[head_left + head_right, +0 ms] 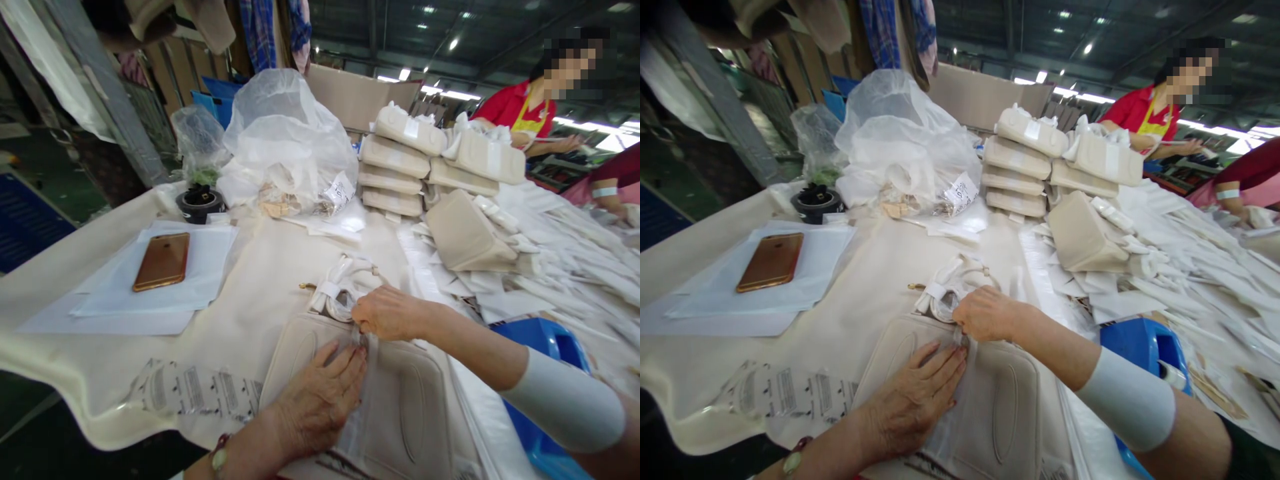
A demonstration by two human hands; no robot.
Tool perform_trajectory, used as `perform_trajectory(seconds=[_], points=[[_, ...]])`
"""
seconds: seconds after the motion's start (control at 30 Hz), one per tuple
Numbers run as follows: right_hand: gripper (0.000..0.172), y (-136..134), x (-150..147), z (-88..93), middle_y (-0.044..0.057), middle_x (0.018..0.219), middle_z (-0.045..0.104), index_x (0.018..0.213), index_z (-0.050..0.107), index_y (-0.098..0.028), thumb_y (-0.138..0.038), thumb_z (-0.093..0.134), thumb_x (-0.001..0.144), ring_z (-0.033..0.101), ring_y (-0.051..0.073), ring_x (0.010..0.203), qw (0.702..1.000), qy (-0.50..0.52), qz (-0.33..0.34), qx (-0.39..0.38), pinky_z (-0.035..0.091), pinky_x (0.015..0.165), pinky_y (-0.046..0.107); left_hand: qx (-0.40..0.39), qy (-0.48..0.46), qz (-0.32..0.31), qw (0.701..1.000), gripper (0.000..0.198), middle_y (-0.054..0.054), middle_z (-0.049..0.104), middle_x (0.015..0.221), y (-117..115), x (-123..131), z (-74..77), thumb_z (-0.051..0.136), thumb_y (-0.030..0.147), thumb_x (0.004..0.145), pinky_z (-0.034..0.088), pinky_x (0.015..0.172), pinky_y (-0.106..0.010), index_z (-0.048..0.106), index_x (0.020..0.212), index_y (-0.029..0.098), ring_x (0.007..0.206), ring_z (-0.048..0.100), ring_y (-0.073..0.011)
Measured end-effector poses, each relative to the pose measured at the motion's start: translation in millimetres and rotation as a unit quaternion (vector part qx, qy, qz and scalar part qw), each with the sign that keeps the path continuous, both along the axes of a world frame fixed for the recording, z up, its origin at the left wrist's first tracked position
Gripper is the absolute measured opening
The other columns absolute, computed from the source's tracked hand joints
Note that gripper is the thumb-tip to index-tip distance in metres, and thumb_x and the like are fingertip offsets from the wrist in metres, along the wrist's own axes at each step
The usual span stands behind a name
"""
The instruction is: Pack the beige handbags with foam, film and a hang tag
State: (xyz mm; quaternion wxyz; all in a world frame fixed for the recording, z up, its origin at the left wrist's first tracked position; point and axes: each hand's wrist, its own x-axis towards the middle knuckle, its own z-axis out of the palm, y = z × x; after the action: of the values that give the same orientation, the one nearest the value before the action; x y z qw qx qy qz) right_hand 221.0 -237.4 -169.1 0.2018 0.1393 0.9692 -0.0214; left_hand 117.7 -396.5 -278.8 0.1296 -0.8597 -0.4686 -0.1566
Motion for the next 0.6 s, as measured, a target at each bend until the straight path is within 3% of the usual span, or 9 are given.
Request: perform_trajectory(seconds=[0.17, 0.33, 0.47, 0.6], points=[[0.002, 16, -5, -4.2, -0.002, 0.063, 0.068, 0.068, 0.072, -0.022, -0.023, 0.072, 0.07, 0.06, 0.014, 0.063, 0.995, 0.019, -0.069, -0.064, 0.032, 0.054, 0.021, 0.007, -0.001, -0.004, 1.0, 0.04, -0.014, 0.05, 0.133, 1, 0, 1.5, 0.037, 0.028, 0.095, 0.028, 0.103, -0.043, 0.048, 0.126, 0.006, 0.123, 0.043, -0.0253], [0.012, 33, 1, -16.6, -0.007, 0.059, 0.065, 0.068, 0.071, -0.021, -0.031, 0.077, 0.066, 0.057, 0.01, 0.058, 0.984, 0.054, -0.114, -0.125, 0.036, 0.053, 0.017, 0.019, -0.005, -0.003, 1.0, 0.04, -0.013, 0.051, 0.133, 1, 0, 0.6, 0.04, 0.029, 0.094, 0.025, 0.105, -0.043, 0.047, 0.127, 0.007, 0.123, 0.042, -0.0249], [0.023, 42, 8, -22.6, -0.004, 0.064, 0.064, 0.074, 0.067, -0.017, -0.029, 0.081, 0.06, 0.056, 0.012, 0.06, 0.978, 0.117, -0.167, -0.053, 0.035, 0.052, 0.02, 0.036, -0.009, -0.004, 0.999, 0.038, -0.013, 0.054, 0.13, 1, 0, -1.0, 0.041, 0.029, 0.094, 0.025, 0.104, -0.042, 0.049, 0.124, 0.007, 0.121, 0.045, -0.0245], [0.008, 23, 14, -12.6, 0.005, 0.081, 0.066, 0.082, 0.065, -0.016, -0.016, 0.068, 0.075, 0.058, 0.018, 0.078, 0.962, 0.196, -0.181, 0.052, 0.037, 0.067, 0.027, 0.041, -0.013, -0.003, 0.999, 0.038, -0.013, 0.054, 0.129, 1, 1, 0.8, 0.039, 0.03, 0.094, 0.027, 0.103, -0.042, 0.049, 0.123, 0.007, 0.119, 0.046, -0.0242]])
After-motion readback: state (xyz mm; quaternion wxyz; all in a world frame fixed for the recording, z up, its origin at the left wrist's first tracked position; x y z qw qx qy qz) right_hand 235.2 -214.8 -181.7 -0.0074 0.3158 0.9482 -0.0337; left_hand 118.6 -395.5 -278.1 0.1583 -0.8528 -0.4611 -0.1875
